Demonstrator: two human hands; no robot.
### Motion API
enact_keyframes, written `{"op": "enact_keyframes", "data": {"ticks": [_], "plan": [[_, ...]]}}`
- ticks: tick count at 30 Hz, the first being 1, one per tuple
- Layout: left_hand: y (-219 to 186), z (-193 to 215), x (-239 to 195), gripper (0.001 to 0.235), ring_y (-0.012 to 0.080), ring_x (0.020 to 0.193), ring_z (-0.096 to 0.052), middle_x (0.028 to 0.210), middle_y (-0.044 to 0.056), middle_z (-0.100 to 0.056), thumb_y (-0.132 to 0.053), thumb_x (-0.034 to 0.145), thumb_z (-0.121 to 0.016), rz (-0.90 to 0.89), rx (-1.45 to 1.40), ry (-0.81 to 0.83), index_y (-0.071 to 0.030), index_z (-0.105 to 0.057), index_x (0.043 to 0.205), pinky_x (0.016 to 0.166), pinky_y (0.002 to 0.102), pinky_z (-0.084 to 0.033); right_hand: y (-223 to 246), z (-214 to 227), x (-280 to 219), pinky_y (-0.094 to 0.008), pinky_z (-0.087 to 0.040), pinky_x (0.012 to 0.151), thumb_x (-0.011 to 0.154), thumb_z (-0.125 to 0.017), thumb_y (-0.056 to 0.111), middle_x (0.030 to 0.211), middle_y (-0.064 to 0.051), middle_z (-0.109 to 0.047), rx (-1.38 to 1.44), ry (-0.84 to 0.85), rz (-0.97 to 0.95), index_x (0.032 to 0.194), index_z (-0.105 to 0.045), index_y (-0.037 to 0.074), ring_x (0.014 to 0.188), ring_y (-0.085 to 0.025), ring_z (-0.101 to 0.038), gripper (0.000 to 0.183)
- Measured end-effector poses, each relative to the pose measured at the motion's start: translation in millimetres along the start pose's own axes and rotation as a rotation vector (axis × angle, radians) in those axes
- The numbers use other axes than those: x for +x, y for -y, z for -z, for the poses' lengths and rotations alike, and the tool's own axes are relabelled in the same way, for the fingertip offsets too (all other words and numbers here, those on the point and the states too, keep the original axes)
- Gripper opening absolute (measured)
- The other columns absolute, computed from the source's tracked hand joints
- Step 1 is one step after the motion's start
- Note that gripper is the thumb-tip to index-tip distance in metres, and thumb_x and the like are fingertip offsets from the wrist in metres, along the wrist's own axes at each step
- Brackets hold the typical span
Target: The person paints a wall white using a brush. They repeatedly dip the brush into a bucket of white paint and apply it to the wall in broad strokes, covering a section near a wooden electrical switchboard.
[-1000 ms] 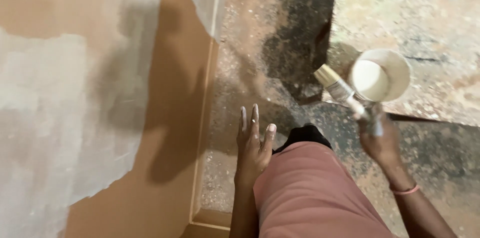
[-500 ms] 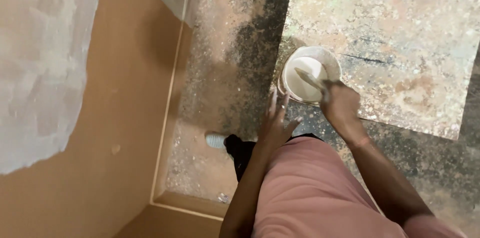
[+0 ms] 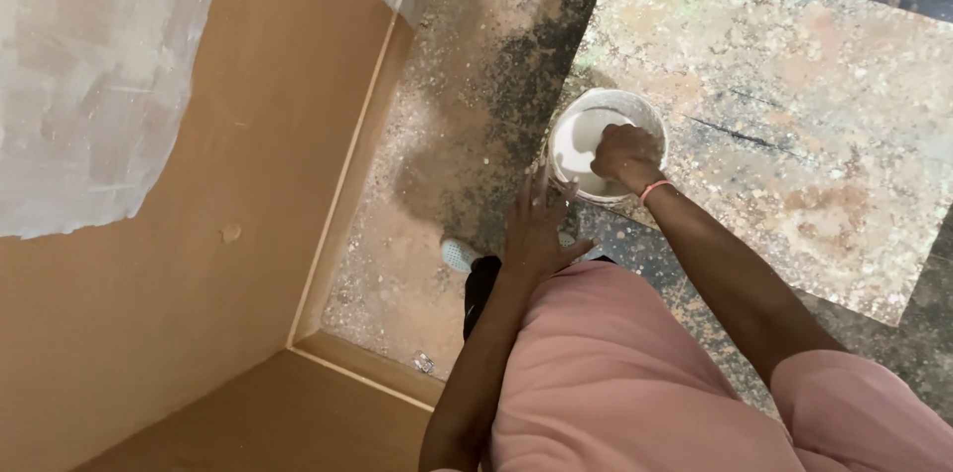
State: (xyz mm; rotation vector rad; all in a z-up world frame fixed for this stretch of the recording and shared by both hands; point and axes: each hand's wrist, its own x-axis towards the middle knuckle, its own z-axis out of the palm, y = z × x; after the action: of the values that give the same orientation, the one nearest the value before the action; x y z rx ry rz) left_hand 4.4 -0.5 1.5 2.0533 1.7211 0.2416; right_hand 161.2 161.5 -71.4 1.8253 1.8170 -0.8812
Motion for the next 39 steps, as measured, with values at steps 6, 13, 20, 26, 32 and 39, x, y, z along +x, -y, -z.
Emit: {"op": "enact_keyframes", "data": {"ticks": [6,13,20,26,32,39], "plan": [[-1,5,1,0.105,0.0441,0.156,-0.009,0.17,0.019,-0.011,-0.062,0.063,-0.086,0.024,0.026,0.031,-0.032,-0.045,0.155,0.116,0.069,-0.019,-8,-18,16,-0.044,-0.058,0.089,0.078,-0.077,0.029,0.112,-0.023,-0.072,0.327,-0.076,-0.009,0.126,-0.064,-0.001,0.104,-0.038,-0.071,0.058],[3,7,4,0.105,0.0439,0.155,-0.013,0.168,0.021,-0.016,-0.063,0.06,-0.087,-0.052,0.082,-0.033,-0.029,-0.049,0.151,0.117,0.068,-0.022,-20,12,-56,-0.036,-0.058,0.053,0.096,-0.064,0.016,0.098,-0.016,-0.075,0.497,-0.241,0.096,0.112,-0.074,0.008,0.063,-0.022,-0.07,0.02],[2,13,7,0.101,0.0442,0.152,-0.018,0.165,0.022,-0.02,-0.061,0.06,-0.089,-0.059,0.109,0.004,-0.023,-0.056,0.147,0.112,0.069,-0.025,-64,1,-174,-0.029,-0.048,0.04,0.097,-0.057,-0.007,0.106,-0.02,-0.074,0.131,-0.584,0.279,0.118,-0.076,0.005,0.061,-0.021,-0.063,0.031],[2,10,6,0.098,0.0467,0.151,-0.024,0.165,0.024,-0.024,-0.059,0.061,-0.09,-0.095,0.091,-0.058,-0.018,-0.06,0.145,0.108,0.069,-0.032,-83,-30,-218,-0.03,-0.054,0.042,0.079,-0.06,-0.012,0.112,-0.021,-0.071,0.083,-0.665,0.282,0.116,-0.076,0.006,0.08,-0.028,-0.065,0.044],[-1,5,6,0.099,0.0495,0.152,-0.02,0.166,0.026,-0.02,-0.061,0.06,-0.088,-0.082,0.128,-0.065,-0.016,-0.06,0.143,0.105,0.073,-0.031,-96,-46,-235,-0.041,-0.06,0.067,0.079,-0.065,-0.009,0.101,-0.019,-0.069,0.015,-0.758,0.37,0.115,-0.074,0.0,0.08,-0.028,-0.064,0.038],[-1,-5,6,0.102,0.0492,0.153,-0.017,0.168,0.026,-0.016,-0.067,0.062,-0.083,-0.062,0.161,-0.083,-0.015,-0.058,0.146,0.107,0.075,-0.028,-105,-52,-249,-0.038,-0.058,0.062,0.079,-0.067,-0.008,0.101,-0.017,-0.072,0.014,-0.681,0.354,0.114,-0.074,0.001,0.079,-0.027,-0.064,0.036]]}}
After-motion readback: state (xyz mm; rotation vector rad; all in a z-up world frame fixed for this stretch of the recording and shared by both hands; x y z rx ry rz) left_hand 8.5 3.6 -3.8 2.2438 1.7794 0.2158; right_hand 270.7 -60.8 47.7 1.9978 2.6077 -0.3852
